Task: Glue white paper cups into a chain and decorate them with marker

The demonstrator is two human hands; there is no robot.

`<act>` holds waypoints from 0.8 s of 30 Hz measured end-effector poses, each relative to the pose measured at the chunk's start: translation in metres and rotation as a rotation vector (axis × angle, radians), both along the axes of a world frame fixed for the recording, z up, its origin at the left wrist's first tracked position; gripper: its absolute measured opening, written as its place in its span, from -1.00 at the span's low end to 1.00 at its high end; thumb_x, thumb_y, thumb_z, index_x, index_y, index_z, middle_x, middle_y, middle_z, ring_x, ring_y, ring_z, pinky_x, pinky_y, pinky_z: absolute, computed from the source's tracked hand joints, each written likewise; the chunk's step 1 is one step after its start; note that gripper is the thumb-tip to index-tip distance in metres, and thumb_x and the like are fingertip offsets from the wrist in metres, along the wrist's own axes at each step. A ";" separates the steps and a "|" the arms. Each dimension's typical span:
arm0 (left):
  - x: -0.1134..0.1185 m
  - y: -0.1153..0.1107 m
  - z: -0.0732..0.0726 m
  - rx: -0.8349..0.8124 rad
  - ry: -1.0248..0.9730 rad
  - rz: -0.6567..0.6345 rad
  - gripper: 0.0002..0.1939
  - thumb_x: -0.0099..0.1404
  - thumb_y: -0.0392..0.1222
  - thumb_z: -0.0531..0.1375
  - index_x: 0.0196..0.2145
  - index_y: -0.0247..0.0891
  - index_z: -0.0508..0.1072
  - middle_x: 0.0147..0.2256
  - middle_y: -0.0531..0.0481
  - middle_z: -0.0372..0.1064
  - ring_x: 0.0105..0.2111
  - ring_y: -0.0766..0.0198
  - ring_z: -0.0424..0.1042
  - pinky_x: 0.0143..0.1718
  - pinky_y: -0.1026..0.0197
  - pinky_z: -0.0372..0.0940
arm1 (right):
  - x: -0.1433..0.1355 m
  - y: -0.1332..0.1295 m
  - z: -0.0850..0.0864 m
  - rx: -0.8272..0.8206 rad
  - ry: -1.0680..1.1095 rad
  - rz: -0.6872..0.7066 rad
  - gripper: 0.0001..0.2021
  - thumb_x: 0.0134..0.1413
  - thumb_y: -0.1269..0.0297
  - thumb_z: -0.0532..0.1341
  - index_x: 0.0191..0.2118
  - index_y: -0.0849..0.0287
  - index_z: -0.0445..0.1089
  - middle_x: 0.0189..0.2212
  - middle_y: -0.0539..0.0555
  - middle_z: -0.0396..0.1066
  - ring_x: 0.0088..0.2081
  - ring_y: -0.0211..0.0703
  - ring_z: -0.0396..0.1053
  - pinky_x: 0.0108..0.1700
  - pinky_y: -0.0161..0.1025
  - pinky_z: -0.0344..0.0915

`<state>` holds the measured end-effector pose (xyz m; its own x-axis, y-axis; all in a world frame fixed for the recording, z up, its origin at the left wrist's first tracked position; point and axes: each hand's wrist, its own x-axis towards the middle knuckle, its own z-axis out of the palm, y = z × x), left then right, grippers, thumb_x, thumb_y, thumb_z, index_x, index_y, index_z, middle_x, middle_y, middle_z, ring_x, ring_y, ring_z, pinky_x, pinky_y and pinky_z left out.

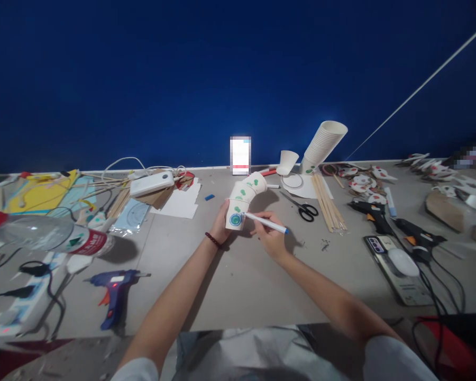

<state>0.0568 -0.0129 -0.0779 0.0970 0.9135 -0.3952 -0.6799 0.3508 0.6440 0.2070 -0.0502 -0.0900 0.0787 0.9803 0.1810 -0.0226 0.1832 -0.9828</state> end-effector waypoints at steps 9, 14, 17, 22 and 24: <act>-0.001 0.000 -0.004 0.039 0.020 -0.010 -0.53 0.39 0.12 0.15 -0.18 -0.41 0.56 -0.31 -0.24 0.61 -0.36 0.12 0.59 -0.33 0.20 0.45 | 0.001 -0.001 0.001 0.101 -0.135 0.005 -0.72 0.16 0.00 0.27 -0.22 0.11 0.50 -0.35 0.06 0.57 -0.58 -0.25 0.38 -0.55 -0.26 0.39; 0.000 0.000 -0.004 0.048 0.029 -0.011 -0.52 0.35 0.13 0.18 -0.19 -0.42 0.56 -0.34 -0.23 0.60 -0.34 0.08 0.60 -0.23 0.14 0.47 | 0.001 -0.002 0.003 0.110 -0.147 0.018 -0.78 0.15 0.07 0.27 -0.24 0.11 0.50 -0.26 0.10 0.63 -0.56 -0.24 0.41 -0.54 -0.26 0.36; 0.000 0.000 -0.003 0.059 0.041 -0.014 -0.52 0.36 0.12 0.16 -0.20 -0.43 0.57 -0.35 -0.23 0.60 -0.35 0.08 0.60 -0.22 0.13 0.46 | 0.000 -0.002 0.004 0.116 -0.124 0.022 -0.80 0.12 0.09 0.27 -0.28 0.10 0.48 -0.25 0.14 0.65 -0.36 -0.08 0.57 -0.46 -0.24 0.41; 0.001 -0.001 0.000 0.066 0.059 -0.017 -0.52 0.38 0.12 0.12 -0.24 -0.42 0.58 -0.38 -0.23 0.60 -0.37 0.09 0.59 -0.27 0.16 0.45 | -0.001 -0.002 0.006 0.117 -0.133 0.009 -0.80 0.12 0.07 0.28 -0.30 0.10 0.48 -0.29 0.13 0.65 -0.40 -0.08 0.57 -0.47 -0.24 0.40; 0.002 -0.001 0.000 0.077 0.059 -0.006 -0.53 0.37 0.12 0.14 -0.24 -0.42 0.57 -0.38 -0.23 0.60 -0.37 0.08 0.60 -0.27 0.16 0.44 | -0.001 -0.002 0.006 0.123 -0.149 0.004 -0.79 0.13 0.07 0.27 -0.28 0.11 0.49 -0.23 0.14 0.66 -0.50 -0.17 0.50 -0.51 -0.24 0.37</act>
<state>0.0583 -0.0140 -0.0777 0.0814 0.9407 -0.3295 -0.6379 0.3031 0.7079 0.2065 -0.0527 -0.0839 0.0385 0.9503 0.3089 0.1203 0.3024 -0.9456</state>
